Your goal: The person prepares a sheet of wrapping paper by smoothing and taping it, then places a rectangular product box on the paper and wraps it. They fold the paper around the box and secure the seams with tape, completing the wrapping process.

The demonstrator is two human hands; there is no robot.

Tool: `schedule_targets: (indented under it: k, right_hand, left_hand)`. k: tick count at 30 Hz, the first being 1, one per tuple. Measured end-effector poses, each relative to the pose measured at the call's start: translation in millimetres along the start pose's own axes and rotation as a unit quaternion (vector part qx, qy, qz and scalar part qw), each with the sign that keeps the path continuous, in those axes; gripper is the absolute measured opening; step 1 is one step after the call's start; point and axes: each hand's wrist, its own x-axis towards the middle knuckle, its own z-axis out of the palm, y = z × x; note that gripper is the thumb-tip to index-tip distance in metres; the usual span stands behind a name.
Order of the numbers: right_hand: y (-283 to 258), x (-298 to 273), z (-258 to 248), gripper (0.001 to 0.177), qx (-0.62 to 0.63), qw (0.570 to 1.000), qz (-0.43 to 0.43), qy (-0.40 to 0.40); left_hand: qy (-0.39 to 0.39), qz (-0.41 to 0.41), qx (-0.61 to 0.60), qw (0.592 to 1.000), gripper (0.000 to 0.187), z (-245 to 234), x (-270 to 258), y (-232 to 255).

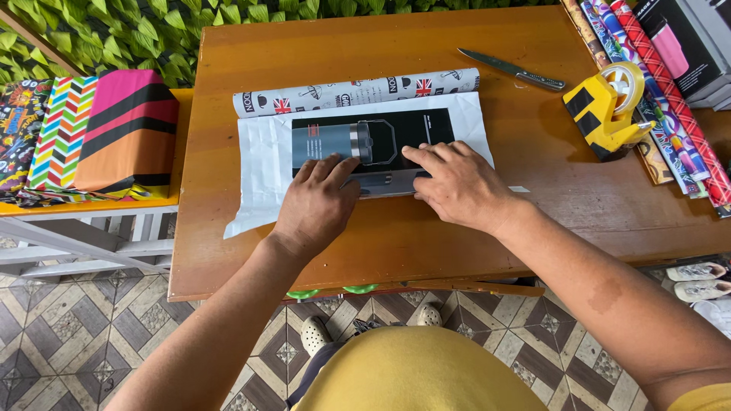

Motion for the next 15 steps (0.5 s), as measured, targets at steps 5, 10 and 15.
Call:
schedule_targets:
  k: [5, 10, 15]
  right_hand:
    - [8.8, 5.2, 2.0, 0.014, -0.004, 0.998, -0.027, 0.051]
    - [19.7, 13.7, -5.8, 0.012, 0.023, 0.997, -0.046, 0.061]
    - [21.8, 19.4, -7.9, 0.012, 0.048, 0.995, -0.05, 0.071]
  left_hand:
    - [-0.012, 0.023, -0.011, 1.0, 0.005, 6.0, 5.6, -16.1]
    - [-0.005, 0.049, -0.007, 0.999, 0.005, 3.8, 11.0, -26.3]
    - [-0.04, 0.045, -0.03, 0.998, 0.013, 0.9, 14.8, -35.4]
